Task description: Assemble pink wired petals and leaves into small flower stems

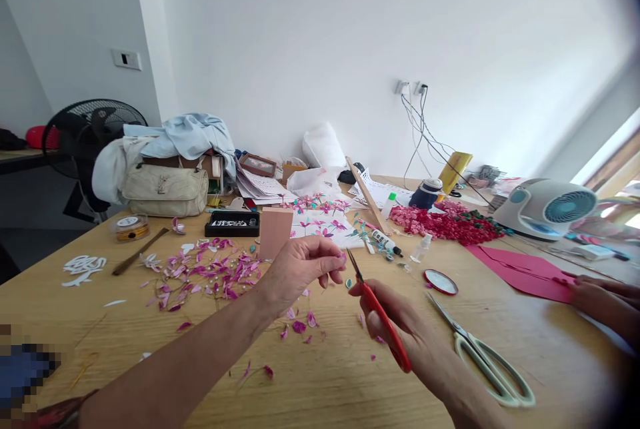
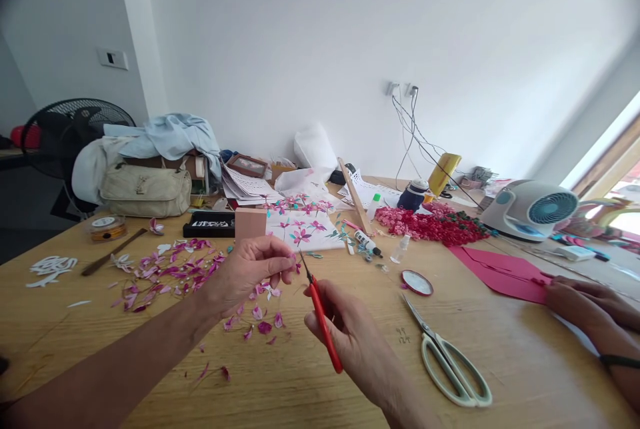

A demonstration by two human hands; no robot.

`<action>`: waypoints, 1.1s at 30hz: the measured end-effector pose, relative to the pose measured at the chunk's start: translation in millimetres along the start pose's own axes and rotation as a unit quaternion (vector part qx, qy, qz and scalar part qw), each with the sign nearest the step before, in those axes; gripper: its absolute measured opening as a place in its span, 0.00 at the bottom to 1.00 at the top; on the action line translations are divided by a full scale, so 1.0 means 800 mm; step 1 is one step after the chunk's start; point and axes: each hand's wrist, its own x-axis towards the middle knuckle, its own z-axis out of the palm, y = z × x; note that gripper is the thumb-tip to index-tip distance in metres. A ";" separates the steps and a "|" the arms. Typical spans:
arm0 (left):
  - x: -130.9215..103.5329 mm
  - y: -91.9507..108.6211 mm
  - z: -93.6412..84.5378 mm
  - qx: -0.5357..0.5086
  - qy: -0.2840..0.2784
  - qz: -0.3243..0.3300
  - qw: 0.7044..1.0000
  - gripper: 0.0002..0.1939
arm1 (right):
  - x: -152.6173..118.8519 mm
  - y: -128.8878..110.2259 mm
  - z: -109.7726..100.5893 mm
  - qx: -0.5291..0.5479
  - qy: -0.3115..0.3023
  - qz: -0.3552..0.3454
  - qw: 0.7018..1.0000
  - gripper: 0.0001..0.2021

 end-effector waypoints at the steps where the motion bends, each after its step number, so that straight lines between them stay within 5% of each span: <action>1: 0.000 -0.001 0.000 -0.002 -0.002 0.001 1.000 0.07 | 0.000 -0.001 0.001 -0.001 -0.004 0.005 1.000 0.12; 20: -0.003 0.007 0.001 0.019 -0.021 -0.042 0.999 0.05 | 0.003 -0.004 0.000 0.044 -0.036 0.029 0.998 0.18; 33: -0.003 0.006 0.003 0.024 -0.028 -0.057 0.998 0.04 | -0.001 -0.012 0.002 -0.128 0.024 -0.002 0.991 0.17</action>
